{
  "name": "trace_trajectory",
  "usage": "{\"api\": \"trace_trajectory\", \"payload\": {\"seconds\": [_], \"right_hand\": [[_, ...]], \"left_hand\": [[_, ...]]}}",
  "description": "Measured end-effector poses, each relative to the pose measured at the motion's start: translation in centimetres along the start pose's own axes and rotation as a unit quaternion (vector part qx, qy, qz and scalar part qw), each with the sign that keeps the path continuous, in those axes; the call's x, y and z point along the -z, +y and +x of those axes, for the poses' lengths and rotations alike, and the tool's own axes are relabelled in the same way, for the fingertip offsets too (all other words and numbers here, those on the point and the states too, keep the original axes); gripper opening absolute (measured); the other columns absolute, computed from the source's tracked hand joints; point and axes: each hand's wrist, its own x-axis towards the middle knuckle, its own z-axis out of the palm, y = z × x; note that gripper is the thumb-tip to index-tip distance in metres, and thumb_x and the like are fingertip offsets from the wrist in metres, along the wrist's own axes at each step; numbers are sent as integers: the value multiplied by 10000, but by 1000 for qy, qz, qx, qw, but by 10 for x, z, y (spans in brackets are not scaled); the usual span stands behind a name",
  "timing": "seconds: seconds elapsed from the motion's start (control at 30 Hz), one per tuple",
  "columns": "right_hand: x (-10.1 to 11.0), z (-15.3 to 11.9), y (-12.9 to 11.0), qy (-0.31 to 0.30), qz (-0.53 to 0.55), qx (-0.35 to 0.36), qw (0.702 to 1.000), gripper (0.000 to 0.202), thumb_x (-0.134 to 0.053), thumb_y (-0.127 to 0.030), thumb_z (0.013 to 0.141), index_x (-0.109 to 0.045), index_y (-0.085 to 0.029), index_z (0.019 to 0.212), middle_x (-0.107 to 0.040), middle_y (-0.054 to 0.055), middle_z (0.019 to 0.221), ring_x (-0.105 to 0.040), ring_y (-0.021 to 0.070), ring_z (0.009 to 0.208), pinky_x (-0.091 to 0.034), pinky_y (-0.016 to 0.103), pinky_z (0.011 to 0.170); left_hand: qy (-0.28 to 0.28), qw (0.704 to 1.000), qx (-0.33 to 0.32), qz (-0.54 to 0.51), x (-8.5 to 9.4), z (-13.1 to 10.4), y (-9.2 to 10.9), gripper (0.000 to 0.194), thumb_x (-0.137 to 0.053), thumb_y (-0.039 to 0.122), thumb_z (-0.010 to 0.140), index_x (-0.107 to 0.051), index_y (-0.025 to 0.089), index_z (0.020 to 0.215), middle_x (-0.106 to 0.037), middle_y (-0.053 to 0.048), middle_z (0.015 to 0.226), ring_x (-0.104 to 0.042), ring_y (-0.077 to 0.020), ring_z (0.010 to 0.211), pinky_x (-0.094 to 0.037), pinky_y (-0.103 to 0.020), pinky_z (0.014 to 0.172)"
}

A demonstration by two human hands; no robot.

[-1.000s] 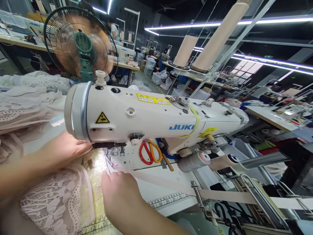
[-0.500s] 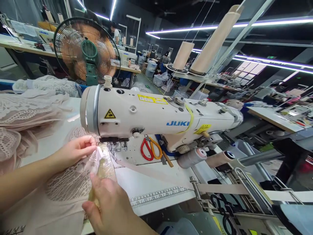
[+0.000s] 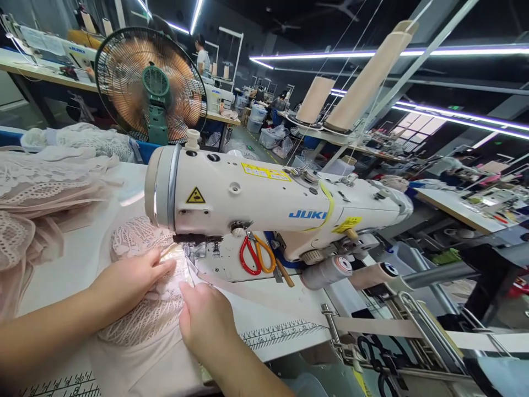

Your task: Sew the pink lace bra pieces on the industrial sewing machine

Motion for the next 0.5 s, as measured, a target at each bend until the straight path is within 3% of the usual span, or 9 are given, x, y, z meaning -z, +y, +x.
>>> {"api": "trace_trajectory", "payload": {"seconds": [0.13, 0.27, 0.4, 0.5], "right_hand": [[5, 4, -4, -50, -39, -12, 998, 502, -454, -179, 827, -554, -228, 1317, -640, 78, 873, -585, 233, 854, -432, 304, 701], [6, 12, -5, -51, -53, -17, 997, 470, -443, -189, 828, -582, -210, 1277, -621, 85, 872, -575, 232, 829, -426, 305, 664], [6, 19, -4, -54, -76, -10, 996, 469, -445, -184, 831, -572, -191, 1282, -608, 78, 836, -563, 215, 778, -393, 292, 623], [9, 22, -5, -71, -90, -17, 993, 477, -438, -163, 834, -563, -192, 1293, -610, 79, 829, -569, 218, 768, -383, 292, 609]], "left_hand": [[-32, 997, 38, -51, 6, 10, 7, 289, -385, 196, 812, -619, 214, 979, -548, -59, 807, -513, -195, 561, -316, -290, 467], [-73, 984, 100, -130, 20, 20, 10, 311, -283, 265, 912, -583, 186, 902, -558, -37, 702, -550, -202, 596, -362, -290, 502], [-74, 993, 52, -80, 24, 25, 10, 244, -389, 218, 845, -602, 197, 961, -581, -65, 870, -570, -213, 644, -318, -292, 489], [-44, 994, 35, -99, 17, 27, 7, 241, -375, 221, 850, -609, 191, 897, -576, -71, 846, -557, -205, 615, -322, -285, 486]]}}
